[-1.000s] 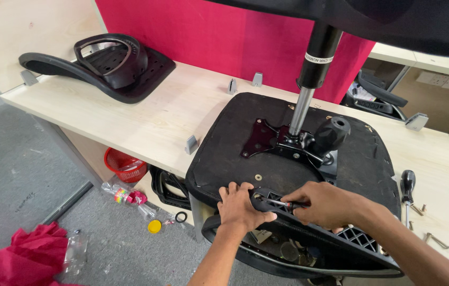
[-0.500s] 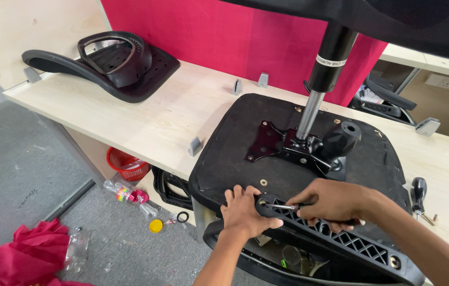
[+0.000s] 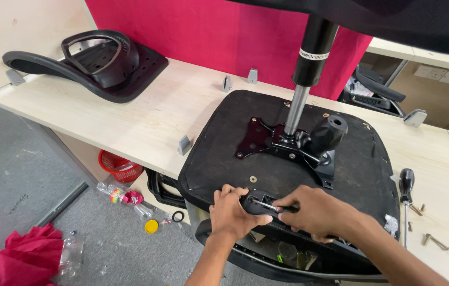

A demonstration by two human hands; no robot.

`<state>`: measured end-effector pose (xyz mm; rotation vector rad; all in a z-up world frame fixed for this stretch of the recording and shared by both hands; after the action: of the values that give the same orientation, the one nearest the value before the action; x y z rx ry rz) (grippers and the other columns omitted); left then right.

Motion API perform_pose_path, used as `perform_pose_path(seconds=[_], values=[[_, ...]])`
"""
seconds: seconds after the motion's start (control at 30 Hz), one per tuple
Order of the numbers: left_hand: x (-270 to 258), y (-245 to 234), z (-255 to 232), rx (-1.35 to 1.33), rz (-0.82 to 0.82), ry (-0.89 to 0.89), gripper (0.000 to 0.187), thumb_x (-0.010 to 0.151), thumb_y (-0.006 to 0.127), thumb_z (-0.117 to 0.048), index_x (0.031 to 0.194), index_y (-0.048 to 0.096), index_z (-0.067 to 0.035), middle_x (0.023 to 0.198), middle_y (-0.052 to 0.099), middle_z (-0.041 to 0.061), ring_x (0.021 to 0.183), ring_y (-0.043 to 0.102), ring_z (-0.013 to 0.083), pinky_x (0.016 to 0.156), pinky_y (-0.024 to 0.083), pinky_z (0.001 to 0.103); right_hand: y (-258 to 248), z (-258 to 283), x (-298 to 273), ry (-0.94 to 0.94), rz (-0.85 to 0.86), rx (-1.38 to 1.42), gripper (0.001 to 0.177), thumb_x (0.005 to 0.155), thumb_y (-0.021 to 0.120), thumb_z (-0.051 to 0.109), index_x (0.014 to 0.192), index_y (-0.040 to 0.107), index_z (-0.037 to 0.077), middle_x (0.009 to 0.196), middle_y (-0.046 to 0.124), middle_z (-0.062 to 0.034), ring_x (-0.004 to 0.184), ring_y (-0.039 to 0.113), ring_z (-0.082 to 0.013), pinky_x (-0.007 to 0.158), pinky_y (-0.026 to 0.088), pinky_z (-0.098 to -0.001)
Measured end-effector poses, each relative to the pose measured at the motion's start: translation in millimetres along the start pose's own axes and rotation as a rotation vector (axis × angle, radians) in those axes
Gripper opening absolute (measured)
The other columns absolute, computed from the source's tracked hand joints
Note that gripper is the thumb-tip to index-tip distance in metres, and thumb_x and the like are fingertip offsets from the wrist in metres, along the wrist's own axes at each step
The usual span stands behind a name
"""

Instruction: The person uses a screwdriver to remove screws from a black plastic frame attached to an office chair base. They detach the frame and place it on the table, then continue unscrewing components from the chair base.

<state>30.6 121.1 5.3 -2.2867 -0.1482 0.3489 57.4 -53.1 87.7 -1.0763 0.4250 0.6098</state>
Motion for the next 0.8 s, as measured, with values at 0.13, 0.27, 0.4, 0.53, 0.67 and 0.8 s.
perform_pose_path(seconds=[0.13,0.27,0.4,0.53,0.67,0.8], values=[[-2,4,4,-0.049,-0.016,-0.023,0.090,0.053,0.097,-0.047,0.132,0.065,-0.018,0.128,0.053,-0.005,0.129,0.046,0.0164,0.110,0.039,0.043,-27,23,8,-0.022,0.084,-0.136,0.042,0.091,0.069,0.017,0.132,0.076,0.021,0.074,0.070,-0.0089,0.039,0.052,-0.0156,0.036,0.036,-0.0321],[0,5,5,-0.070,-0.029,-0.027,0.091,0.052,0.096,-0.047,0.132,0.065,-0.018,0.129,0.052,-0.005,0.129,0.044,0.0162,0.109,0.039,0.043,-37,32,11,0.012,0.124,-0.156,0.041,0.090,0.069,0.018,0.130,0.079,0.024,0.076,0.072,-0.0068,0.041,0.052,-0.0148,0.037,0.036,-0.0304],[0,6,6,-0.077,-0.014,-0.027,0.092,0.052,0.096,-0.047,0.132,0.064,-0.017,0.128,0.052,-0.004,0.128,0.044,0.0163,0.108,0.038,0.042,-40,33,10,0.036,0.138,-0.131,0.040,0.090,0.070,0.020,0.129,0.079,0.026,0.075,0.071,-0.0065,0.042,0.054,-0.0153,0.038,0.036,-0.0309],[0,6,8,-0.105,-0.032,0.001,0.092,0.052,0.096,-0.046,0.132,0.063,-0.014,0.127,0.052,-0.004,0.127,0.044,0.0168,0.108,0.038,0.041,-41,45,16,0.051,0.166,-0.228,0.035,0.091,0.066,0.018,0.123,0.080,0.023,0.071,0.069,-0.0042,0.043,0.053,-0.0146,0.039,0.037,-0.0291],[-1,6,8,-0.114,-0.043,-0.003,0.092,0.050,0.096,-0.046,0.131,0.064,-0.015,0.127,0.052,-0.004,0.128,0.044,0.0168,0.107,0.037,0.043,-36,72,23,0.078,0.176,-0.385,0.035,0.089,0.066,0.012,0.120,0.081,0.021,0.070,0.065,-0.0025,0.046,0.051,-0.0143,0.040,0.036,-0.0280],[-2,5,8,-0.131,-0.048,0.008,0.091,0.050,0.096,-0.046,0.130,0.065,-0.015,0.127,0.053,-0.004,0.128,0.044,0.0176,0.106,0.038,0.043,-34,95,29,0.063,0.200,-0.539,0.032,0.087,0.069,0.011,0.117,0.081,0.011,0.072,0.068,-0.0022,0.046,0.050,-0.0150,0.039,0.036,-0.0282]])
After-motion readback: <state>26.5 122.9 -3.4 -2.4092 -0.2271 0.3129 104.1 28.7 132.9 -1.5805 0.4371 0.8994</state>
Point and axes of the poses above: each hand's wrist, its own x-axis towards the middle knuckle, its own y-axis out of the palm, z = x × y, the point moved 2 cm from there along x, towards the middle knuckle
